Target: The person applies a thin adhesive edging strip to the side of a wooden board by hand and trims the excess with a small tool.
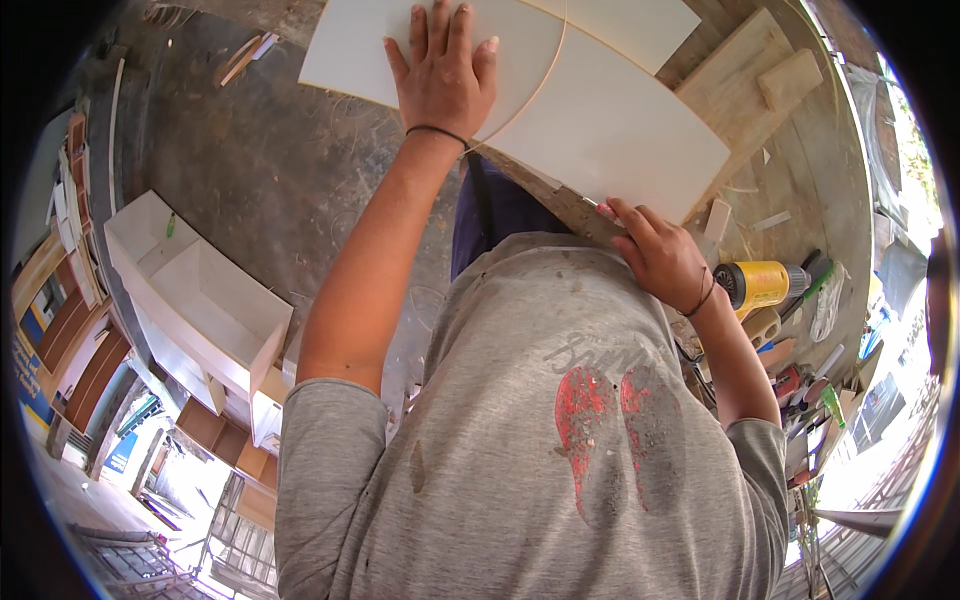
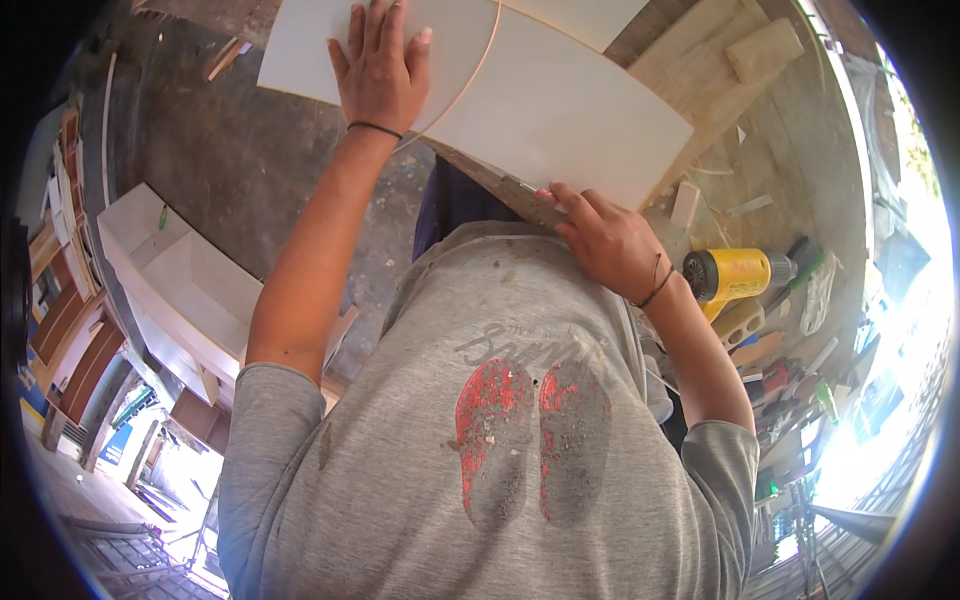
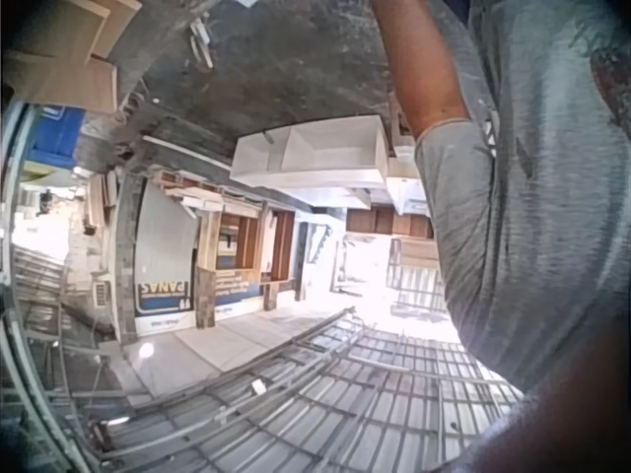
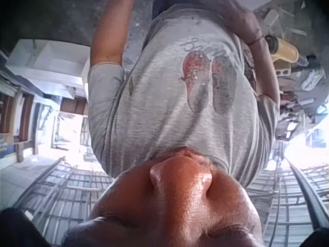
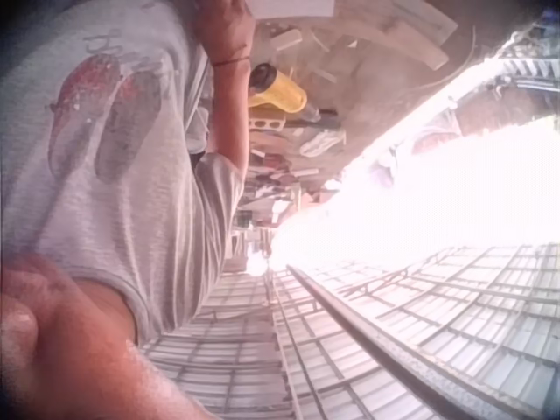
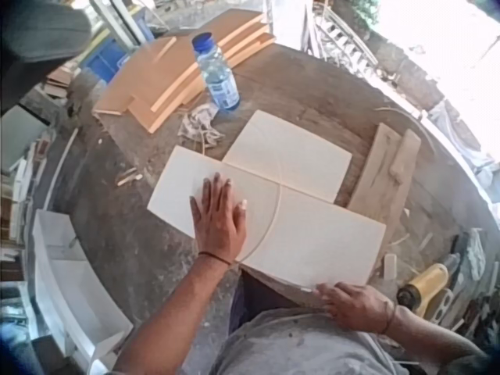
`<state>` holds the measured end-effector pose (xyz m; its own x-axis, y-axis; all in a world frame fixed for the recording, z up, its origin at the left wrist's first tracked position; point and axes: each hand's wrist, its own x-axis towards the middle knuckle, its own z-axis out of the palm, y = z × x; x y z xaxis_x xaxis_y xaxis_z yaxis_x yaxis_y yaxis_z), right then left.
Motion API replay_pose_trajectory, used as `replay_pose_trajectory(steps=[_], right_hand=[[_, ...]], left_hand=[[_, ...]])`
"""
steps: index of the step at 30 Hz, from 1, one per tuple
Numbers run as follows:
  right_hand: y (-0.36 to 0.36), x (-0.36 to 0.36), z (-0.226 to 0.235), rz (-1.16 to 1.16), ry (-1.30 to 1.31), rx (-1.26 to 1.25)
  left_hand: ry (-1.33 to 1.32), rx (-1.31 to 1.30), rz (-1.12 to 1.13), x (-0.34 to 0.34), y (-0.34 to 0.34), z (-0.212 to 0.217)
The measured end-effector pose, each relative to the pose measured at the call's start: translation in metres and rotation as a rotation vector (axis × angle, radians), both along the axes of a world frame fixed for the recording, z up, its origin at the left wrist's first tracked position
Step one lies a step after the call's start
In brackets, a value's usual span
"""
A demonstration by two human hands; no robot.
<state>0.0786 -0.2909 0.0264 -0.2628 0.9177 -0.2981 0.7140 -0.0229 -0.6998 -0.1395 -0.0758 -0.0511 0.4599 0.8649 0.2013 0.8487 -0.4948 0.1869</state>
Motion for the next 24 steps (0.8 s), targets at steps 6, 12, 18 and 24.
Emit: replay_pose_trajectory(steps=[6,12,18,24], right_hand=[[0.0,0.004,0.005,-0.002,-0.067,-0.065],[0.002,0.005,0.008,0.015,-0.068,-0.075],[0.003,0.001,0.011,0.004,-0.091,-0.123],[0.004,-0.001,0.014,-0.013,-0.074,-0.138]], left_hand=[[-0.024,-0.025,0.011,0.0,0.001,0.002],[-0.019,-0.028,0.007,0.0,0.001,0.004],[-0.025,-0.031,0.002,0.0,0.001,0.003],[-0.024,-0.031,0.001,-0.001,0.0,0.003]])
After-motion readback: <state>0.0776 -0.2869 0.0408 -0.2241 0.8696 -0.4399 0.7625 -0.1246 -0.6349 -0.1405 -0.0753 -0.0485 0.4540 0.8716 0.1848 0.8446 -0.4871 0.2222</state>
